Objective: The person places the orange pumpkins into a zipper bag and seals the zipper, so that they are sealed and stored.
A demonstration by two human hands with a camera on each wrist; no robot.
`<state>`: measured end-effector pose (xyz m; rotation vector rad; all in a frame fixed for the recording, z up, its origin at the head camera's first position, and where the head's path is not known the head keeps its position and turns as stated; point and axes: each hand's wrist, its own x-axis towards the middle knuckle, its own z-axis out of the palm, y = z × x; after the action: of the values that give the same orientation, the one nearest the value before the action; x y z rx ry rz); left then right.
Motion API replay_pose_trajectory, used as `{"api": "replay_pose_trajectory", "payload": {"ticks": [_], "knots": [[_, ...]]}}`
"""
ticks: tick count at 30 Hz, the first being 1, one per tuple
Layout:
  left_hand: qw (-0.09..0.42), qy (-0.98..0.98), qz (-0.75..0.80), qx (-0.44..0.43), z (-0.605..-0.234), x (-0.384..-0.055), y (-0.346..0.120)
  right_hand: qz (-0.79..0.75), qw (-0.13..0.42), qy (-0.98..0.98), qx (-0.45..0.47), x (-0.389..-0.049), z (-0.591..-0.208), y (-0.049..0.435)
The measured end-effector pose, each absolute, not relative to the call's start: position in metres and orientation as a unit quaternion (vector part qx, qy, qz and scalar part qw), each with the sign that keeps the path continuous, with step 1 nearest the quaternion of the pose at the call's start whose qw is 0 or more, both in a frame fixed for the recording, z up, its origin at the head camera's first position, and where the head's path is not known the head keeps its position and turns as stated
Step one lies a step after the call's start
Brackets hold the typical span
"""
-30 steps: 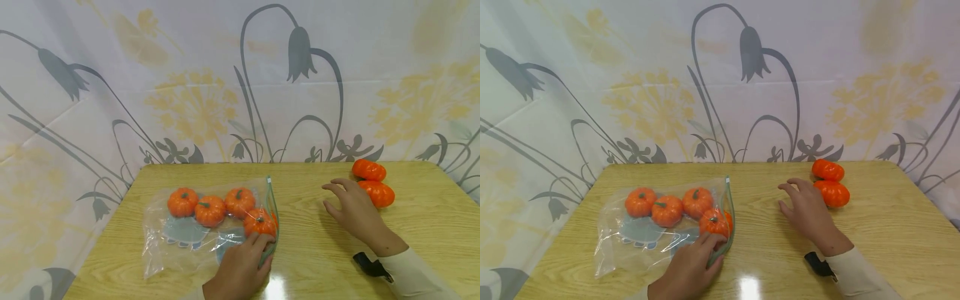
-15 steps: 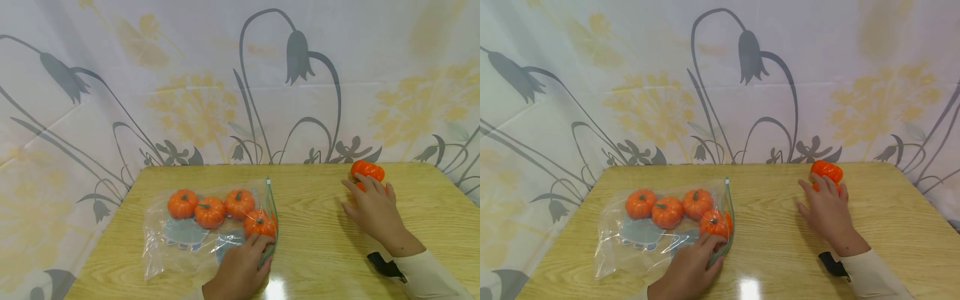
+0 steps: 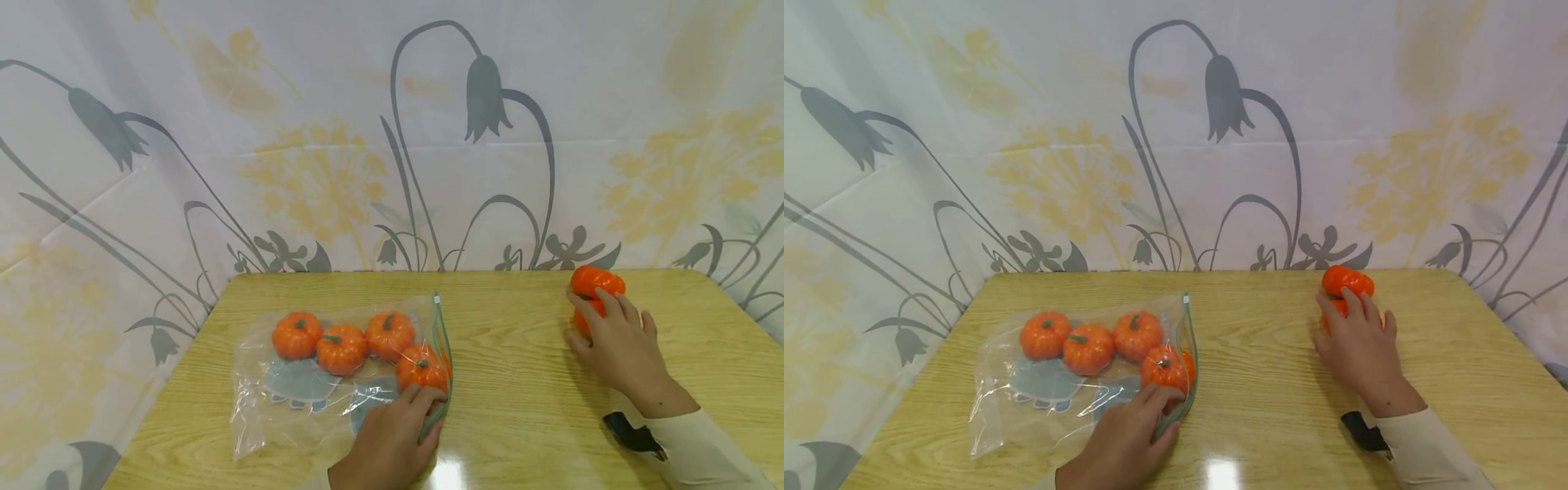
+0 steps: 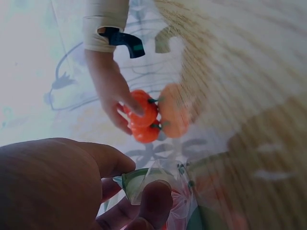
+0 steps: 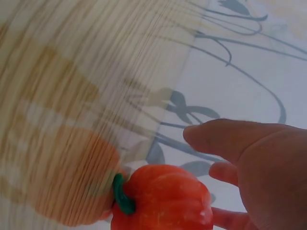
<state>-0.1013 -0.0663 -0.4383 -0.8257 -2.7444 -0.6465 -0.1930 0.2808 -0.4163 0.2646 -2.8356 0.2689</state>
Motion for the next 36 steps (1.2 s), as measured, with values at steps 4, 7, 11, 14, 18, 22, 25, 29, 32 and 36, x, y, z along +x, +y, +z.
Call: {"api": "replay_pose_trajectory", "payload": {"ticks": [4, 7, 11, 14, 18, 22, 25, 29, 32, 36], "knots": [[0.097, -0.929, -0.222, -0.281, -0.438, -0.101, -0.067, 0.089, 0.141, -0.981, 0.097, -0.195, -0.418, 0.285], [0.102, -0.929, -0.220, -0.280, -0.438, -0.101, -0.067, 0.091, 0.138, -0.982, 0.096, -0.196, -0.418, 0.288], [0.115, -0.928, -0.215, -0.281, -0.439, -0.101, -0.067, 0.090, 0.129, -0.984, 0.088, -0.197, -0.418, 0.293], [0.116, -0.928, -0.214, -0.282, -0.440, -0.101, -0.067, 0.086, 0.124, -0.985, 0.086, -0.198, -0.419, 0.296], [0.108, -0.929, -0.213, -0.283, -0.440, -0.102, -0.066, 0.078, 0.126, -0.985, 0.092, -0.198, -0.421, 0.297], [0.106, -0.930, -0.207, -0.283, -0.440, -0.102, -0.066, 0.077, 0.131, -0.983, 0.098, -0.198, -0.423, 0.299], [0.110, -0.931, -0.204, -0.283, -0.440, -0.102, -0.066, 0.074, 0.133, -0.983, 0.101, -0.198, -0.424, 0.299], [0.114, -0.930, -0.202, -0.284, -0.440, -0.102, -0.066, 0.065, 0.130, -0.984, 0.103, -0.197, -0.424, 0.300], [0.113, -0.930, -0.202, -0.284, -0.441, -0.102, -0.066, 0.063, 0.130, -0.984, 0.104, -0.197, -0.423, 0.299], [0.111, -0.931, -0.202, -0.284, -0.441, -0.102, -0.066, 0.066, 0.135, -0.983, 0.106, -0.195, -0.422, 0.297]]}}
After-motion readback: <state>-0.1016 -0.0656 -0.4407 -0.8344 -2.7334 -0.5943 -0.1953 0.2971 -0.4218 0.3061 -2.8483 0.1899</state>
